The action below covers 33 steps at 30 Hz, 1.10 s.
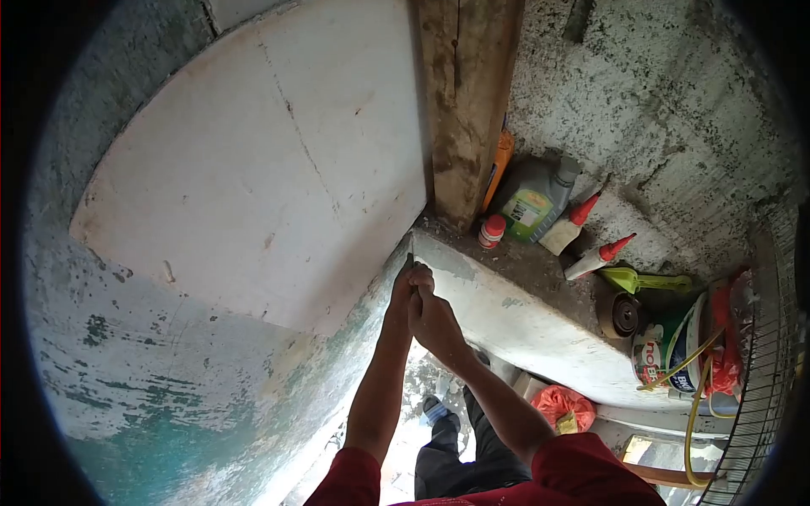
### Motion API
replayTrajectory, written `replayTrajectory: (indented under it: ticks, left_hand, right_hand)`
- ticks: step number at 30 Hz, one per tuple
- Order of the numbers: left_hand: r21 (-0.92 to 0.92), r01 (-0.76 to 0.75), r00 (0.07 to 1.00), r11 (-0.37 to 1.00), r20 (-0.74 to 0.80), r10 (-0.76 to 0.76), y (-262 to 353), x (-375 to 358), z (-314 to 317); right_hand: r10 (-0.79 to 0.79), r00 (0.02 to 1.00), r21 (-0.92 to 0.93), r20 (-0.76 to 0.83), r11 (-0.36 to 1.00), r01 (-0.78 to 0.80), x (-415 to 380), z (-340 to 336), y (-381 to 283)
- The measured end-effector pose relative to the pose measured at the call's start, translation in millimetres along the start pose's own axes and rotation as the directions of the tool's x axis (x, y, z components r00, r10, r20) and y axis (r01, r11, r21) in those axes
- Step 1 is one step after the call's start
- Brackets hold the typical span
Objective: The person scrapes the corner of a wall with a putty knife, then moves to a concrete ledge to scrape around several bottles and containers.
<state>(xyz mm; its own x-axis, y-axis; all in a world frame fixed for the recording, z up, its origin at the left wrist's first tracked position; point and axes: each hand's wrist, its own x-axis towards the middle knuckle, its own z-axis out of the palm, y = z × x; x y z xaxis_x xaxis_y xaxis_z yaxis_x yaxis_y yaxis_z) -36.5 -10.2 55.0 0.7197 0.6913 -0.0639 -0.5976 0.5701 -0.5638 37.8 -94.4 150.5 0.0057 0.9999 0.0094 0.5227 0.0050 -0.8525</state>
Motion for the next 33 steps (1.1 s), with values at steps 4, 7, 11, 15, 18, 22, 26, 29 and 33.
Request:
replayTrajectory:
  ticks: [4, 7, 11, 15, 18, 22, 26, 29, 33]
  left_hand:
    - [0.128, 0.084, 0.996, 0.988, 0.017, -0.087, 5.0, 13.1, -21.7]
    - [0.039, 0.078, 0.997, 0.996, 0.013, -0.079, -14.8, 16.7, -15.3]
    - [0.203, -0.062, 0.994, 0.977, 0.102, 0.042, -11.6, 1.6, -16.1]
    - [0.170, -0.106, 0.994, 0.980, 0.038, 0.101, 0.7, 3.6, -13.7]
    - [0.104, -0.054, 0.998, 0.993, -0.030, 0.057, -6.9, 11.3, -11.4]
    - [0.186, -0.026, 0.997, 0.982, -0.065, 0.039, -12.8, 19.9, -20.0]
    - [0.194, -0.087, 0.996, 0.977, 0.004, 0.088, -14.6, 11.1, -18.8]
    - [0.105, -0.033, 0.999, 0.994, 0.022, 0.031, -5.2, 12.7, -10.3]
    - [0.094, 0.006, 1.000, 0.996, 0.004, -0.007, -6.8, 13.8, -17.8]
  right_hand:
    - [-0.020, 0.995, -0.003, -0.099, 1.000, 0.020, -9.1, -2.1, 7.7]
    - [0.012, 0.996, -0.038, -0.084, 0.999, -0.015, -12.7, -13.5, 7.2]
    - [-0.061, 0.998, -0.018, -0.026, 0.998, 0.060, -15.8, -10.1, 2.0]
    - [0.008, 1.000, -0.006, 0.024, 1.000, -0.008, -10.3, -8.7, -5.8]
    - [0.021, 1.000, -0.002, -0.019, 1.000, -0.021, -7.6, -8.7, 0.7]
    - [0.001, 0.996, 0.022, -0.090, 1.000, 0.001, -15.6, -18.3, 8.6]
    - [0.040, 0.999, 0.004, -0.028, 0.999, -0.040, -14.4, -15.4, 6.6]
    - [0.010, 1.000, 0.001, -0.025, 1.000, -0.010, -5.8, -11.4, 5.5]
    - [0.057, 0.998, -0.014, -0.028, 0.998, -0.057, -6.8, -12.1, 6.0]
